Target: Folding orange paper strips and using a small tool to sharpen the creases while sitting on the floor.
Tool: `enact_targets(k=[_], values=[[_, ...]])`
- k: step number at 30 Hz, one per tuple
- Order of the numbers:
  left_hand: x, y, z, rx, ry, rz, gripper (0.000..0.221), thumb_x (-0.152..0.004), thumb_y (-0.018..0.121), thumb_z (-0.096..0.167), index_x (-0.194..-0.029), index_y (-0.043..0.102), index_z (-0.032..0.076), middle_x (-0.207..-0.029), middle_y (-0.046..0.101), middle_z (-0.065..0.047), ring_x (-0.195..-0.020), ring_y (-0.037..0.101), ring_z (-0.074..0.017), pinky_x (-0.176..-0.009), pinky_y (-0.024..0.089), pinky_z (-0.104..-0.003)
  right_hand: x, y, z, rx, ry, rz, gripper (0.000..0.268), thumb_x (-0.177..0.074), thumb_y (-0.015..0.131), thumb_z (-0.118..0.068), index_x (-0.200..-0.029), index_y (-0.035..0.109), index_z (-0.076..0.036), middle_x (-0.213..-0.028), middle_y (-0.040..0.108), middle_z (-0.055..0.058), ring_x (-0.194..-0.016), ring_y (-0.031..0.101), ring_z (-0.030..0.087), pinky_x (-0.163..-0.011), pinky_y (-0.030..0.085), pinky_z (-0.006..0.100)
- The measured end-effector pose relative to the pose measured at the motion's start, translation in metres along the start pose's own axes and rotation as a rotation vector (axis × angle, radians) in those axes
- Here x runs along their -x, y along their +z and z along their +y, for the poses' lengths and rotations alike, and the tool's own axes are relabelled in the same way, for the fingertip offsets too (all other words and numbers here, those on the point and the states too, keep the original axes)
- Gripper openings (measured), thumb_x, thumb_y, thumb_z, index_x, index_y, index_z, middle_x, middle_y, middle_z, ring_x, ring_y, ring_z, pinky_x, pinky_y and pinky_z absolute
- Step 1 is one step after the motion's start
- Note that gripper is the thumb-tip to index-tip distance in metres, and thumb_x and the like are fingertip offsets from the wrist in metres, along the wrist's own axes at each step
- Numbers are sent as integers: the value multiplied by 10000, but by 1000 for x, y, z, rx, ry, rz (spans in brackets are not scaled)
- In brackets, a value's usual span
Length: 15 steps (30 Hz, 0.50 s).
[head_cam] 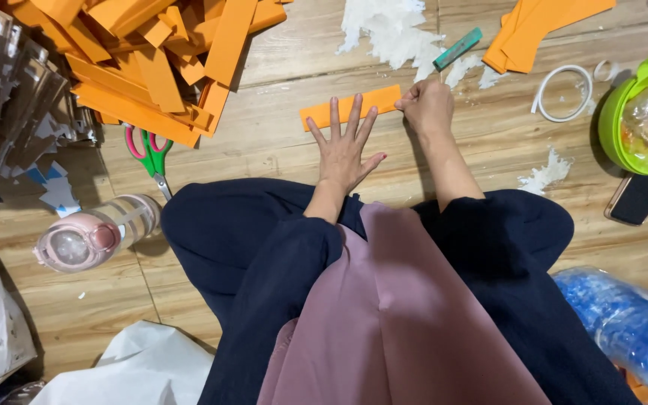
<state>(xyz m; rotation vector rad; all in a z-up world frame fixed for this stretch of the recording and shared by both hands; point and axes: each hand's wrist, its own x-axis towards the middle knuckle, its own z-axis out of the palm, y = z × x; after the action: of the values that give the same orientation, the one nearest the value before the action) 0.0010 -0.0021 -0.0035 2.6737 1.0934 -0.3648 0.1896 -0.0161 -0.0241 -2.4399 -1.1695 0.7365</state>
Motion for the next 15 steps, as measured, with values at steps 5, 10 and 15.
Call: enact_targets(k=[5,10,15], values=[[2,1,0,38,6,8,788,-854,395,664,-1446,20,305,-1504,-86,-8,-1347,-100,-408,-953,4,-752,8,-6,4,-122,4,62,144,-681,785,-191,-727,665,-126,-580,590,49,-652,613,301,-638,467,369],[3,1,-1,35,4,23,784,-848,380,671,-1445,28,304,-1504,-83,-4,-1347,-102,-401,-958,-5,-749,52,-9,-12,-190,-72,292,69,-803,621,-57,-871,620,-62,-795,570,132,-848,574,324,-782,443,389],[5,2,-3,49,3,46,819,-839,458,640,-1448,37,290,-1499,-87,-2,-1348,-110,-385,-985,-18,-733,91,1,-45,83,-537,304,266,-892,489,-70,-1154,517,-30,-1037,497,184,-974,489,368,-820,405,445]])
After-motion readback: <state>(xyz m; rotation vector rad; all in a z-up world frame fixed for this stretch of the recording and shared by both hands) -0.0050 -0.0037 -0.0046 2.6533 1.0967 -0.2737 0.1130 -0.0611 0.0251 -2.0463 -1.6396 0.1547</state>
